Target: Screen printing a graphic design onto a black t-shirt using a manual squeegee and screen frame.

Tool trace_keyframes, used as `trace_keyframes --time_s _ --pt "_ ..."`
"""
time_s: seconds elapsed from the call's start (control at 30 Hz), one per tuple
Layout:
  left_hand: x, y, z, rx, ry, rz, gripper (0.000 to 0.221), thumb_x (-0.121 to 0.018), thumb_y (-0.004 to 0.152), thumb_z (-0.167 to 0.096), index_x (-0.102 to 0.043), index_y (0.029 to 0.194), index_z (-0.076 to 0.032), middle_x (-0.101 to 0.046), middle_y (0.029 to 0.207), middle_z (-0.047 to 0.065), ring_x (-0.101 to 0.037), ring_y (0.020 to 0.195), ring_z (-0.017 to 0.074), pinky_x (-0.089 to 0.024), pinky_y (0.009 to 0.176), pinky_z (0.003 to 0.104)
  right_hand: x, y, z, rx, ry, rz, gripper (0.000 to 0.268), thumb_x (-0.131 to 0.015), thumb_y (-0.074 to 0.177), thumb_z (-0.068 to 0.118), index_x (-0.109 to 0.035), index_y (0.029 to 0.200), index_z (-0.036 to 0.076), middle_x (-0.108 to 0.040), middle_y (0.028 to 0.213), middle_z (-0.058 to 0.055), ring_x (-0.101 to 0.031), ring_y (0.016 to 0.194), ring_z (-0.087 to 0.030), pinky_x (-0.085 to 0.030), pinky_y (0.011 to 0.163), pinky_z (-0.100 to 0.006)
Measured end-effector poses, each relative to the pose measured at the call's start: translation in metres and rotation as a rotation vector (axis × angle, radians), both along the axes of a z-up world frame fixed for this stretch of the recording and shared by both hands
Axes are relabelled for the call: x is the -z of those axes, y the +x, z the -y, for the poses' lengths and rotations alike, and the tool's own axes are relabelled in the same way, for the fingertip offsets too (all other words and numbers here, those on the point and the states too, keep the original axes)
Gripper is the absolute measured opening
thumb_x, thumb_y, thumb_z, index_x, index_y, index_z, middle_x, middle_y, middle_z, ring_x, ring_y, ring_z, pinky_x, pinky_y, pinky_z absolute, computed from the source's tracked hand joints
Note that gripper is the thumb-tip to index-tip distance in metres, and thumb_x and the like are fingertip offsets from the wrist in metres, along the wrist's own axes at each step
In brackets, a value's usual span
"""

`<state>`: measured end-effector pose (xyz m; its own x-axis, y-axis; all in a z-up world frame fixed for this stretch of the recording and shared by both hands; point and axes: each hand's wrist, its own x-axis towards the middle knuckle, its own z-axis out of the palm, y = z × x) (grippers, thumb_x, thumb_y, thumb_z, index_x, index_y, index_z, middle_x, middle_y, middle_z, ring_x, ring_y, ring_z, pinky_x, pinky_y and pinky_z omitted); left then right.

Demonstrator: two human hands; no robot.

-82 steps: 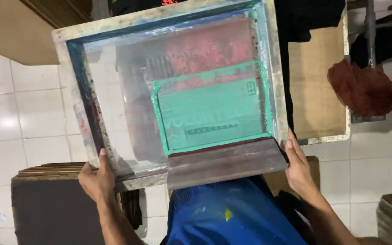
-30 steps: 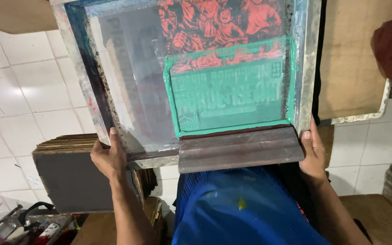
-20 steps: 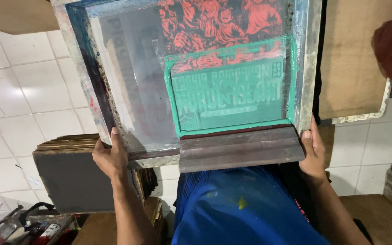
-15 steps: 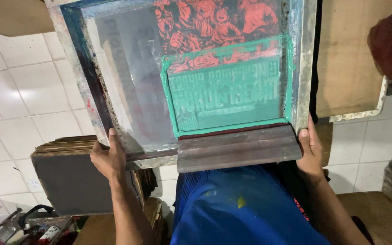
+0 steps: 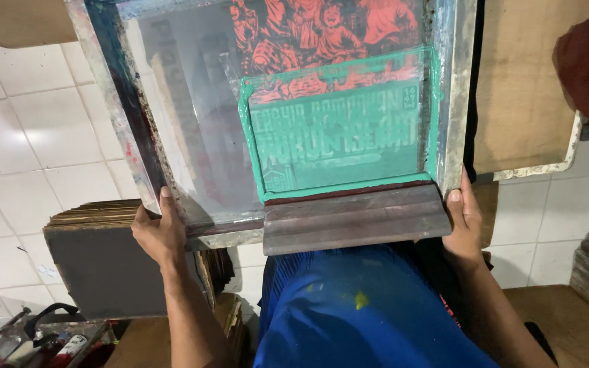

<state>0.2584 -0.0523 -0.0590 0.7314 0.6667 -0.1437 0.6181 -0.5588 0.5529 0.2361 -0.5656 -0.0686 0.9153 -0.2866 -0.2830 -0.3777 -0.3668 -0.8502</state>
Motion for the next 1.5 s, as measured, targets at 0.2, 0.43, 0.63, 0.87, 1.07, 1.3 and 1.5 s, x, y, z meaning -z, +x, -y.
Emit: trace_keyframes --time_s 0.2,0.43,0.63,0.87,1.07,1.3,1.5 --pt "0.0 0.002 0.005 0.005 0.065 -0.002 0.053 -0.073 0.108 -0.05 -0.066 0.082 -0.004 -0.053 0.05 0.01 -0.053 0.043 0.0234 -0.039 0.051 0.038 0.01 -0.007 -0.001 0.046 -0.006 0.02 0.047 -0.04 0.114 0.023 -0.044 0.156 0.0 -0.047 0.153 -0.028 -0.039 0.145 -0.034 -0.027 0.123 -0.051" --pt "0.009 -0.002 0.0 0.016 0.117 -0.005 0.057 -0.078 0.103 -0.053 -0.066 0.081 -0.003 -0.055 0.056 0.016 -0.059 0.052 0.0322 -0.043 0.056 0.044 0.047 -0.027 0.018 0.082 -0.005 0.018 0.047 -0.043 0.113 0.025 -0.047 0.155 0.003 -0.048 0.14 -0.021 -0.042 0.132 -0.028 -0.03 0.113 -0.045" --pt "0.023 -0.013 -0.014 0.001 0.03 0.001 0.052 -0.073 0.112 -0.051 -0.07 0.088 -0.005 -0.061 0.059 0.012 -0.062 0.052 0.0269 -0.047 0.058 0.038 0.022 -0.017 0.013 0.056 0.026 -0.055 0.051 -0.041 0.112 0.03 -0.042 0.157 0.007 -0.037 0.111 -0.009 -0.033 0.103 -0.019 -0.027 0.09 -0.036" --pt "-0.009 0.003 -0.01 0.081 -0.021 -0.064 0.05 -0.079 0.103 -0.051 -0.071 0.105 -0.002 -0.067 0.08 0.025 -0.07 0.084 0.0413 -0.05 0.072 0.05 -0.005 0.002 -0.001 0.054 0.052 -0.12 0.056 -0.039 0.11 0.034 -0.037 0.16 0.01 -0.026 0.083 0.003 -0.025 0.074 -0.01 -0.023 0.066 -0.028" --pt "-0.026 -0.026 0.016 0.209 0.099 0.029 0.089 -0.07 0.101 -0.034 -0.016 0.162 0.002 -0.024 0.156 0.037 -0.028 0.148 0.0498 -0.032 0.119 0.059 -0.036 0.026 0.007 0.054 -0.019 -0.267 0.05 -0.051 0.103 0.025 -0.048 0.15 0.008 -0.051 0.152 -0.014 -0.048 0.141 -0.02 -0.034 0.118 -0.032" --pt "-0.038 -0.03 0.119 -0.77 -0.789 -0.108 0.1 -0.048 0.096 -0.065 -0.004 0.162 -0.005 -0.032 0.154 0.027 -0.038 0.114 0.0323 -0.031 0.088 0.043 -0.031 0.136 0.007 0.01 -0.228 0.148 0.02 -0.057 0.11 0.009 -0.066 0.122 -0.004 -0.069 0.109 -0.015 -0.065 0.099 -0.023 -0.052 0.084 -0.034" --pt "-0.027 -0.035 0.145 -0.737 -1.406 0.12 0.068 -0.045 0.099 -0.058 -0.052 0.14 -0.005 -0.059 0.133 0.024 -0.057 0.12 0.0407 -0.045 0.103 0.052 0.005 0.191 0.006 -0.129 -0.332 0.258 0.034 -0.047 0.114 0.027 -0.065 0.12 -0.001 -0.067 0.102 -0.012 -0.061 0.09 -0.025 -0.047 0.078 -0.039"
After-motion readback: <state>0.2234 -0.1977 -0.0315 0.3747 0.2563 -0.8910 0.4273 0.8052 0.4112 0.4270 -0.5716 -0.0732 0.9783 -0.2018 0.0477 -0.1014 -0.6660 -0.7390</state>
